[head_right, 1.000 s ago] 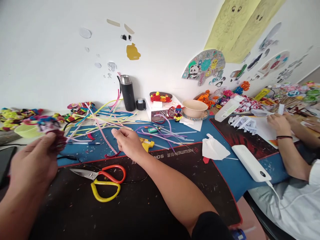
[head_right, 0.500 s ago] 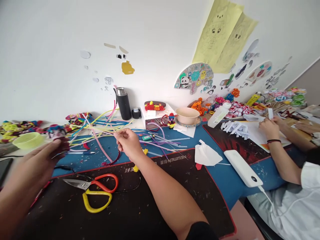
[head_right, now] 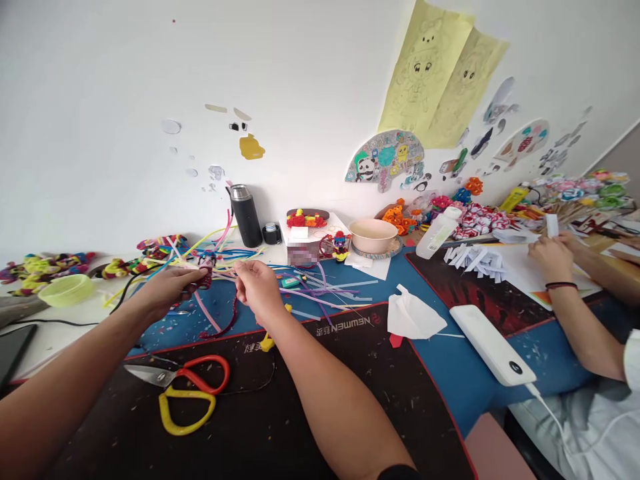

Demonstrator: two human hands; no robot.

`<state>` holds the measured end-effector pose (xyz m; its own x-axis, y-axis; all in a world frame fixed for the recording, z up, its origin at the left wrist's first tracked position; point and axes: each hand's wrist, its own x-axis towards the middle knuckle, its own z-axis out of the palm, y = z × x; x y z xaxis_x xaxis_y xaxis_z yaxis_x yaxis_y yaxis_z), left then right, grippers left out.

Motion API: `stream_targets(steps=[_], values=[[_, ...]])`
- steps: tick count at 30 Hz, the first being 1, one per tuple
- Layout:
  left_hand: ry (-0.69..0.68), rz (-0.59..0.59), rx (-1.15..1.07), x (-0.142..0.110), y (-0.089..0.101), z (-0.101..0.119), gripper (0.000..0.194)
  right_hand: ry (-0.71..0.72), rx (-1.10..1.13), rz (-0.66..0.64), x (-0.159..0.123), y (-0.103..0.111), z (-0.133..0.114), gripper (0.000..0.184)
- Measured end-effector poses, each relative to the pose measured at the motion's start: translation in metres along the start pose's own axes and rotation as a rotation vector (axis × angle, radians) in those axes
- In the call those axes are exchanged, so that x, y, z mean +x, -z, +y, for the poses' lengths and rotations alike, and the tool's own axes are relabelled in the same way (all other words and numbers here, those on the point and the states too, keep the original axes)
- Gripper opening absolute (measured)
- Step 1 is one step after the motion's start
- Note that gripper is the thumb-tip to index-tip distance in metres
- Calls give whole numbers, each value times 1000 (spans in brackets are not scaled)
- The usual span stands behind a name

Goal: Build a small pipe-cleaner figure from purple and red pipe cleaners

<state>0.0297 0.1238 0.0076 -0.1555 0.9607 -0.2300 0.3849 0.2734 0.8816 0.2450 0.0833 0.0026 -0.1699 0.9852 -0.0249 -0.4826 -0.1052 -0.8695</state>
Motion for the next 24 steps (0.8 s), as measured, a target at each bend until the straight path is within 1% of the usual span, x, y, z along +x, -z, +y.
stream_targets(steps=[3,7,9,14,18,24], values=[[65,-59,46,13,-3,-7,37,0,-8,-21,-2,-2,-1,45],[100,-95,101,23,-5,-16,44,-26,-29,-39,-7,-7,-4,45],[93,-84,138,26,-6,-21,42,-33,-36,-45,-8,-8,-4,45],[6,-15,265,34,-7,-28,48,-19,-61,-66,-8,-10,-2,43],[-69,8,386,36,-7,-27,52,-31,-87,-83,-8,-10,1,43],[-154,79,610,37,-4,-23,45,-24,-102,-97,-7,-9,5,41]])
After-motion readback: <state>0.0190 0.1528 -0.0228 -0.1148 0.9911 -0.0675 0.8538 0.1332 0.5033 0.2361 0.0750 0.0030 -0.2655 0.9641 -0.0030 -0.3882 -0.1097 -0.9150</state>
